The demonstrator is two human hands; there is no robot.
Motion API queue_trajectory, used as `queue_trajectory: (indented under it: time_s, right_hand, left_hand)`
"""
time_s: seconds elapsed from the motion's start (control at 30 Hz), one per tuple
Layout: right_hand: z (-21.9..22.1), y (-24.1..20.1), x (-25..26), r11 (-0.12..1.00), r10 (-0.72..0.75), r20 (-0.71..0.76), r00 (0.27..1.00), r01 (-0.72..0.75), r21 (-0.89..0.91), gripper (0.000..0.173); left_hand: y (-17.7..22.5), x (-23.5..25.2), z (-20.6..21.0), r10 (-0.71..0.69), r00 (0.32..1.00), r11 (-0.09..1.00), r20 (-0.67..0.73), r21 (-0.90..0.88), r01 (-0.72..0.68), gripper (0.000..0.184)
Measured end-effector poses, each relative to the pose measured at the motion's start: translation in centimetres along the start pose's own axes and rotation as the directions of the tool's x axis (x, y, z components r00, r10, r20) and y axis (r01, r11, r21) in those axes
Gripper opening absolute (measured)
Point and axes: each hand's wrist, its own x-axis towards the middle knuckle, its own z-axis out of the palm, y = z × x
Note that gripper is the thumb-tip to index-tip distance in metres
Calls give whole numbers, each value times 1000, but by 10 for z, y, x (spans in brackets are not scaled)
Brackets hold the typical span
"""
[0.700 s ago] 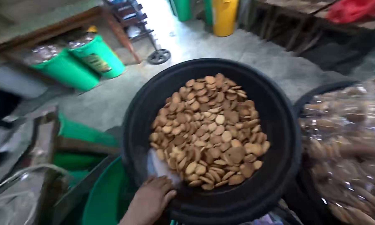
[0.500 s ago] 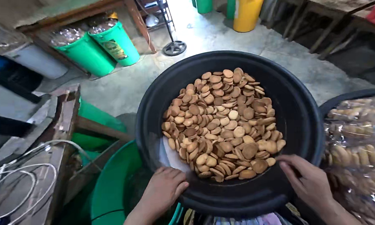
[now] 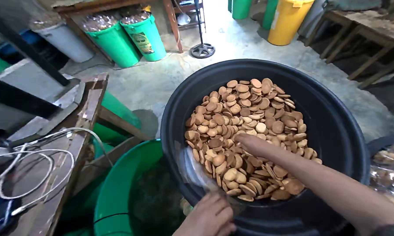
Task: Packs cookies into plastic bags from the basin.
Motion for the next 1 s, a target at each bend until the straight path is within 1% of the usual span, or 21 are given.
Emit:
queue_trajectory:
  time_s: [0.03, 0.07, 0.17, 0.2, 0.27, 0.33, 0.4, 0.47, 0.53, 0.6, 0.67, 0.7, 0.73, 0.77, 0.8, 0.83, 0.87, 0.9, 0.93, 0.97, 1.0]
  right_hand:
    - [6, 12, 15, 998, -3, 10, 1000, 4, -63, 35]
    - [9, 23, 25, 992, -6, 28, 1000, 9, -127, 38]
    - [8, 47, 33, 949, -83, 88, 993, 105, -297, 46]
    - [5, 51, 32, 936, -107, 123, 987, 142, -322, 48]
    - [-1, 53, 33, 915, -130, 169, 977, 184, -358, 50]
    - [-2, 53, 37, 910, -136, 168, 976, 190, -368, 50]
    - [-3, 56, 42, 909, -140, 169, 976, 195, -368, 51]
    - [-5, 61, 42, 905, -177, 166, 970, 226, -360, 49]
    - [-7, 63, 41, 907, -213, 132, 968, 246, -341, 42]
    - [-2, 62, 45, 912, -216, 109, 970, 240, -332, 36]
    - [-3, 52, 49, 937, -149, 124, 981, 181, -299, 34]
    - [-9, 45, 49, 954, -99, 128, 987, 130, -270, 36]
    - [-17, 40, 46, 970, -51, 120, 991, 78, -231, 40]
    - [-25, 35, 41, 981, -8, 111, 994, 29, -190, 43]
    - [-30, 33, 36, 988, 18, 109, 994, -2, -153, 46]
    - [-31, 33, 30, 992, 16, 117, 993, -1, -129, 46]
    - [-29, 35, 26, 994, -7, 133, 991, 21, -108, 48]
    - [-22, 36, 22, 996, -29, 151, 988, 42, -82, 49]
    - [-14, 35, 20, 999, -30, 165, 986, 37, -40, 50]
    - [-9, 33, 19, 1000, -3, 174, 985, 1, 15, 52]
    - [-6, 29, 19, 996, 37, 191, 981, -53, 78, 53]
  left_hand:
    - [5, -2, -4, -12, 1000, 1000, 19, -24, 12, 24]
    - [9, -5, -7, -29, 999, 1000, 16, -5, 29, 24]
    - [15, -11, -18, -78, 996, 984, -31, 157, 82, 17]
    - [16, -11, -23, -104, 994, 975, -30, 193, 108, 19]
    - [21, -10, -35, -179, 983, 960, 32, 226, 167, 17]
    - [25, -6, -42, -240, 965, 948, 103, 237, 211, 14]
    - [27, -2, -41, -255, 961, 944, 109, 244, 223, 10]
    - [27, 0, -35, -257, 963, 942, 77, 244, 232, 7]
    - [28, 1, -28, -269, 962, 945, 54, 210, 252, 13]
    - [31, 3, -23, -281, 959, 951, 40, 144, 273, 16]
    - [33, 6, -23, -310, 949, 951, 48, 4, 310, 19]
    - [31, 7, -26, -342, 937, 932, 66, -107, 347, 21]
    - [30, 6, -29, -389, 916, 883, 96, -245, 401, 23]
    - [27, 3, -32, -443, 888, 798, 124, -398, 454, 24]
    - [25, -2, -32, -504, 852, 665, 145, -564, 489, 24]
    - [24, -6, -30, -564, 811, 496, 160, -720, 486, 20]
    - [22, -8, -28, -610, 773, 324, 174, -835, 444, 15]
    - [21, -9, -24, -643, 744, 183, 181, -907, 379, 13]
    - [20, -6, -21, -670, 722, 81, 173, -950, 303, 13]
    - [18, -2, -18, -692, 706, 16, 150, -975, 223, 14]
    - [16, 4, -17, -711, 694, -24, 113, -990, 136, 18]
